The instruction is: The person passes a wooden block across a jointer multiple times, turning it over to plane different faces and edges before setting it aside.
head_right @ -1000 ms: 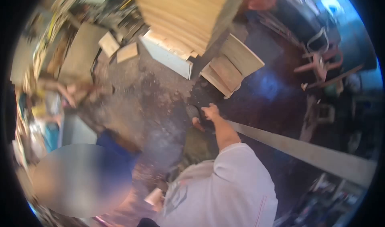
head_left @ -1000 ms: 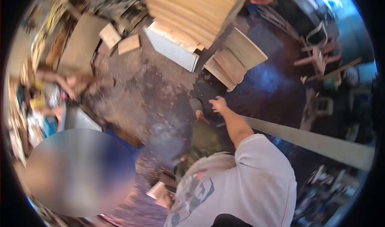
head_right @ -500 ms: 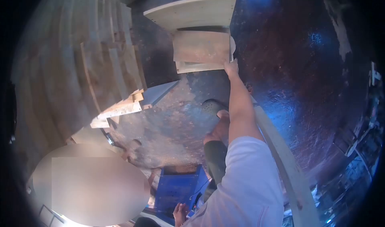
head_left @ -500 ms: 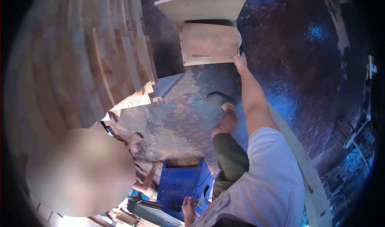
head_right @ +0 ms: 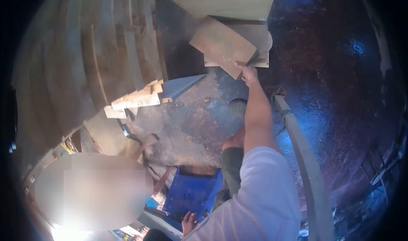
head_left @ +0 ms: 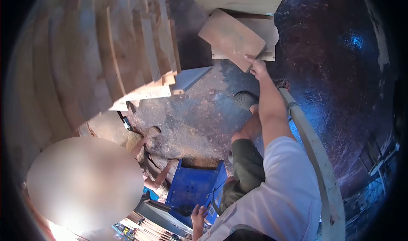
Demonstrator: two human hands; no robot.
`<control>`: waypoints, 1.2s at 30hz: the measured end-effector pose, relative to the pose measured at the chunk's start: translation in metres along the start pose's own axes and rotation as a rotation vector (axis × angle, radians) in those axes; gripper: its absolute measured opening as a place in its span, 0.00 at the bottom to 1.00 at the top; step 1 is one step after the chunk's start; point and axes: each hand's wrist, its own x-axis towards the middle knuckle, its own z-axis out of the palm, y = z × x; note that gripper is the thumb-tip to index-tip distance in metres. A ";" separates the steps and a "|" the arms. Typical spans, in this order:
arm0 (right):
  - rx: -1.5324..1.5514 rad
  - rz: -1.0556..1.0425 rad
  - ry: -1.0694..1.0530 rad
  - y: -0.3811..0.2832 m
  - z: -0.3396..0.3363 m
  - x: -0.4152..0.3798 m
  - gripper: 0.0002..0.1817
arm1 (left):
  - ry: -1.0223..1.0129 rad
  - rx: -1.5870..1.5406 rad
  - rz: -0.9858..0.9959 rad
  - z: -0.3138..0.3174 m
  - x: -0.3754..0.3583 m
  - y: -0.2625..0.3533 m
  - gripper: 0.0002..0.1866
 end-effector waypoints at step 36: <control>-0.458 -0.572 -1.244 0.080 -0.067 -0.770 0.47 | -0.621 -1.399 0.876 -0.131 -0.040 -0.083 0.36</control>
